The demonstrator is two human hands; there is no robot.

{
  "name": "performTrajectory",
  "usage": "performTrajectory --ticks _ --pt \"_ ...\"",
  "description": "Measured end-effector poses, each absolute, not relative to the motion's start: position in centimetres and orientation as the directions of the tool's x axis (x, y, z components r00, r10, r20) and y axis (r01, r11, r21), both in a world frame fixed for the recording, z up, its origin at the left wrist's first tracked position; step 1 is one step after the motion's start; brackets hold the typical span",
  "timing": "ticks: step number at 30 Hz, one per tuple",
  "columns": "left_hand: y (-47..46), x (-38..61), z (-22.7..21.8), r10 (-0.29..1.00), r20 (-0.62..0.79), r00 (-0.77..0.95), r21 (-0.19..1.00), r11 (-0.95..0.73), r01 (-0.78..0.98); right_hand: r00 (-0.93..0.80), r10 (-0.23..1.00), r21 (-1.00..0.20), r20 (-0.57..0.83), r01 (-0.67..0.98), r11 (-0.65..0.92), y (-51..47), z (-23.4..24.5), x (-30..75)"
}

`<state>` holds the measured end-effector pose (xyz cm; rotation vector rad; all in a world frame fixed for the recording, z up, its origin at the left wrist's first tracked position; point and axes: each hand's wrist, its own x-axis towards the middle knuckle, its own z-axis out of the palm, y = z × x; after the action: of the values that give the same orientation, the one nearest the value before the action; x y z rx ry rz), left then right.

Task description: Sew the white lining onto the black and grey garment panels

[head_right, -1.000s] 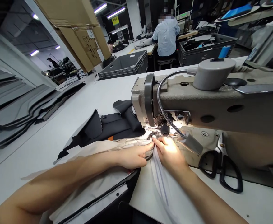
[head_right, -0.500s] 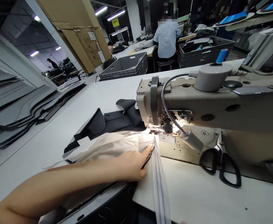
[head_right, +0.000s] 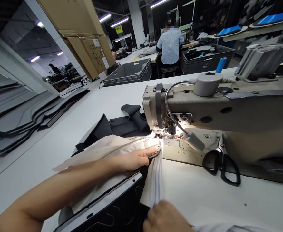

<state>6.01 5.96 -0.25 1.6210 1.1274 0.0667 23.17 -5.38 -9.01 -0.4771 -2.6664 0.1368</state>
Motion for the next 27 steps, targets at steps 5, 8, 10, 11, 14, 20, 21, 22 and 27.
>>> performTrajectory --ticks 5,8,10,11,14,20,21,22,27 --pt "5.3 6.8 -1.2 0.696 -0.435 0.572 0.841 0.087 0.534 -0.504 0.688 -0.067 0.522 0.780 0.622 4.0 -8.1 28.1" --pt "5.4 7.0 -1.2 0.706 -0.426 0.567 0.826 0.047 0.562 -0.483 0.701 -0.094 0.525 0.786 0.612 7.1 -9.5 28.2" --pt "5.5 7.0 -1.3 0.708 -0.430 0.561 0.828 0.062 0.557 -0.494 0.699 -0.119 0.517 0.767 0.631 7.9 -10.4 27.1" --pt "5.5 7.0 -1.4 0.705 -0.429 0.565 0.836 0.073 0.544 -0.496 0.700 -0.127 0.514 0.763 0.634 8.1 -10.7 26.6" --pt "6.1 7.2 -1.8 0.712 -0.410 0.570 0.861 0.096 0.499 -0.494 0.701 -0.152 0.514 0.752 0.641 8.2 -11.0 25.5" --pt "8.1 8.0 -2.3 0.728 -0.315 0.609 0.908 0.044 0.417 -0.511 0.685 -0.246 0.519 0.678 0.692 8.4 -10.8 25.8" --pt "8.3 8.0 -2.4 0.737 -0.303 0.605 0.901 0.013 0.434 -0.500 0.692 -0.264 0.521 0.677 0.687 8.5 -10.8 25.9" --pt "8.4 8.1 -2.4 0.747 -0.302 0.592 0.883 -0.015 0.468 -0.488 0.700 -0.280 0.521 0.677 0.680 8.6 -10.9 25.9" --pt "8.5 8.6 -2.1 0.789 -0.357 0.500 0.771 -0.053 0.634 -0.462 0.717 -0.325 0.521 0.670 0.667 9.0 -11.3 25.9"
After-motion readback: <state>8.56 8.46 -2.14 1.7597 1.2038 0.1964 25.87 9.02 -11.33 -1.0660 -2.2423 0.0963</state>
